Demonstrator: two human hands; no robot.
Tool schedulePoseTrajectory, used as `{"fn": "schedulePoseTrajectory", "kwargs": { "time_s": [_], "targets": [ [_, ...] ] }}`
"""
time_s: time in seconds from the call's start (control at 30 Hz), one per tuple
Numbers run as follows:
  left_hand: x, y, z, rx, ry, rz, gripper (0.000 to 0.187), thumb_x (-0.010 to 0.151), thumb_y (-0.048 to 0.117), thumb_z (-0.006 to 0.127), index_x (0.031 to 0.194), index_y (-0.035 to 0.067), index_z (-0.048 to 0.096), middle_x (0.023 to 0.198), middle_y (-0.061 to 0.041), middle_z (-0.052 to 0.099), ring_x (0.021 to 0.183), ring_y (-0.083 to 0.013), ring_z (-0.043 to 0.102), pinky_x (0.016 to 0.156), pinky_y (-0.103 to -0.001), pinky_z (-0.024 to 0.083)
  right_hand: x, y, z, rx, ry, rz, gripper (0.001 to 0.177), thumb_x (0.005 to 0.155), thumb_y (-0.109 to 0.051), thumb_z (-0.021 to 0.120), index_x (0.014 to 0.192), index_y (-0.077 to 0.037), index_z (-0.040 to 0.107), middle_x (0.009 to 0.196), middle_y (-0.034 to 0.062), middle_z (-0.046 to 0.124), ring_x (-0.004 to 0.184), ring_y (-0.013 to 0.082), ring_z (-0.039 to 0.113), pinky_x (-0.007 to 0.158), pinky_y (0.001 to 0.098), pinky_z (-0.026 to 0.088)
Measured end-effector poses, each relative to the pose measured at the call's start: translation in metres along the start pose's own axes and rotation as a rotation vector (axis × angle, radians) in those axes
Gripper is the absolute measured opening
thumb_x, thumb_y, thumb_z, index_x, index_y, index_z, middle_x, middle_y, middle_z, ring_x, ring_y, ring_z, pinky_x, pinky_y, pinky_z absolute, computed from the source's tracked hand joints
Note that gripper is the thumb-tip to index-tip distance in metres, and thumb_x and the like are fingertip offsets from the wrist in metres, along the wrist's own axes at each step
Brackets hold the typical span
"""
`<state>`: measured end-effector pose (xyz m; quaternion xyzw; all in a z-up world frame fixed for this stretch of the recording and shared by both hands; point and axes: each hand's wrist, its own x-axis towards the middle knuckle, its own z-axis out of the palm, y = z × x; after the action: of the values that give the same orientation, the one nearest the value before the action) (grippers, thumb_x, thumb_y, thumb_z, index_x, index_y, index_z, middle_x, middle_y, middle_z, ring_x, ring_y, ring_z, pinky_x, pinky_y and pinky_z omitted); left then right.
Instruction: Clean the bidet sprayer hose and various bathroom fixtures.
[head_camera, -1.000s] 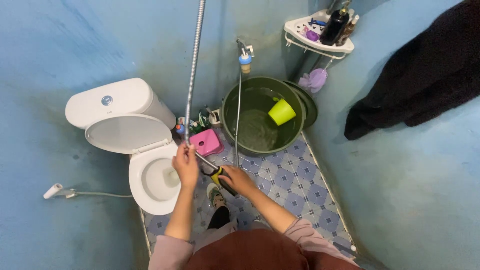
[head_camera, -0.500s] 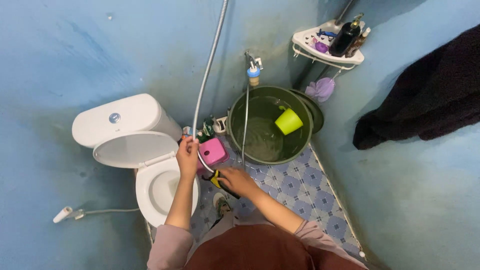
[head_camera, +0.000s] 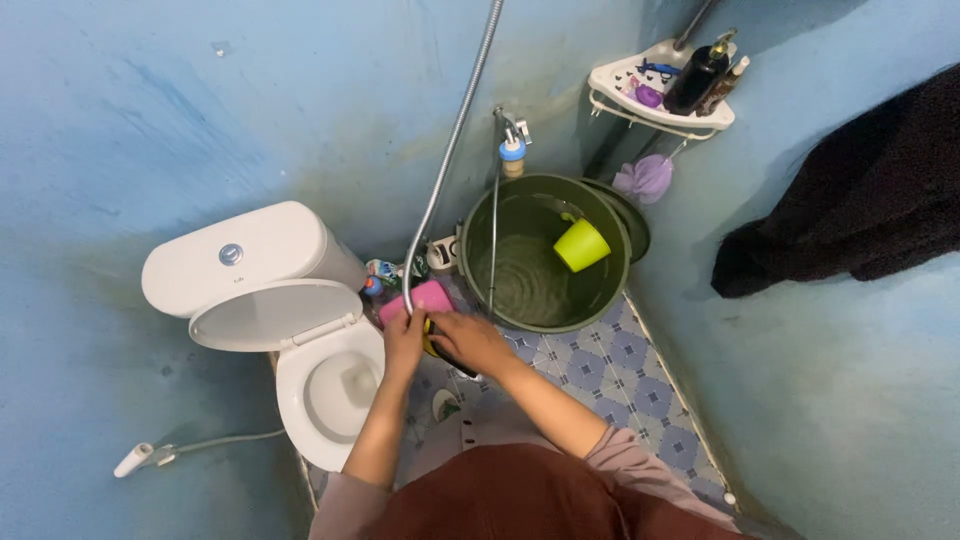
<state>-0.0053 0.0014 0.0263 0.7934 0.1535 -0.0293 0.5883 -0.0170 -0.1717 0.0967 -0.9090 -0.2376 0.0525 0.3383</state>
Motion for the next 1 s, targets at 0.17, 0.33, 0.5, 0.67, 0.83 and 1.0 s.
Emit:
{"fn": "schedulePoseTrajectory", "kwargs": {
  "time_s": [0.17, 0.33, 0.5, 0.67, 0.83, 1.0],
  "targets": [
    [0.016, 0.012, -0.004, -0.21, 0.012, 0.043, 0.034, 0.103, 0.03, 0.059, 0.089, 0.0, 0.071, 0.083, -0.006, 0.076, 0.075, -0.0135, 0.069, 0.071, -0.03, 0.053, 0.006, 0.0, -0.005, 0.08, 0.003, -0.009, 0.045, 0.098, -0.028, 0.061, 0.138, -0.007, 0.056, 0.126, 0.0201, 0.067, 0.113, 0.0411, 0.064, 0.093, 0.0502, 0.051],
    [0.034, 0.007, -0.013, -0.232, 0.038, 0.058, 0.037, 0.105, 0.03, 0.057, 0.089, -0.001, 0.07, 0.087, -0.01, 0.077, 0.079, -0.0155, 0.07, 0.075, -0.03, 0.054, 0.004, 0.019, -0.017, 0.164, -0.056, 0.037, 0.041, 0.099, -0.033, 0.06, 0.132, -0.009, 0.061, 0.125, 0.017, 0.07, 0.112, 0.0385, 0.067, 0.093, 0.047, 0.053],
    [0.055, -0.012, -0.019, -0.332, 0.099, 0.028, 0.037, 0.107, 0.03, 0.056, 0.091, -0.001, 0.069, 0.092, -0.01, 0.078, 0.087, -0.0146, 0.069, 0.085, -0.029, 0.051, -0.003, 0.058, -0.021, 0.03, -0.07, 0.007, 0.045, 0.098, -0.039, 0.061, 0.133, -0.01, 0.061, 0.125, 0.0176, 0.069, 0.112, 0.0399, 0.065, 0.092, 0.0471, 0.053],
    [0.069, -0.027, -0.024, -0.404, 0.125, -0.024, 0.035, 0.107, 0.028, 0.056, 0.093, -0.002, 0.068, 0.095, -0.012, 0.078, 0.087, -0.0149, 0.068, 0.085, -0.029, 0.051, -0.003, 0.07, -0.043, -0.035, -0.105, 0.033, 0.044, 0.098, -0.04, 0.06, 0.133, -0.014, 0.063, 0.125, 0.0139, 0.07, 0.11, 0.0388, 0.066, 0.089, 0.0477, 0.054],
    [0.074, -0.034, -0.014, -0.299, 0.149, -0.071, 0.03, 0.105, 0.026, 0.059, 0.1, 0.0, 0.072, 0.096, -0.011, 0.075, 0.087, -0.0153, 0.064, 0.082, -0.031, 0.05, 0.008, 0.054, -0.066, -0.104, -0.132, -0.009, 0.041, 0.096, -0.038, 0.062, 0.129, -0.013, 0.065, 0.116, 0.013, 0.071, 0.103, 0.0378, 0.068, 0.084, 0.0485, 0.055],
    [0.045, 0.021, 0.004, -0.03, 0.264, 0.286, 0.039, 0.092, 0.016, 0.067, 0.127, 0.002, 0.058, 0.114, -0.013, 0.066, 0.102, -0.0237, 0.063, 0.088, -0.039, 0.05, 0.022, 0.041, -0.1, -0.118, -0.095, -0.102, 0.034, 0.089, -0.028, 0.07, 0.12, -0.013, 0.071, 0.097, 0.0118, 0.072, 0.093, 0.036, 0.069, 0.077, 0.0473, 0.055]
  ]
}}
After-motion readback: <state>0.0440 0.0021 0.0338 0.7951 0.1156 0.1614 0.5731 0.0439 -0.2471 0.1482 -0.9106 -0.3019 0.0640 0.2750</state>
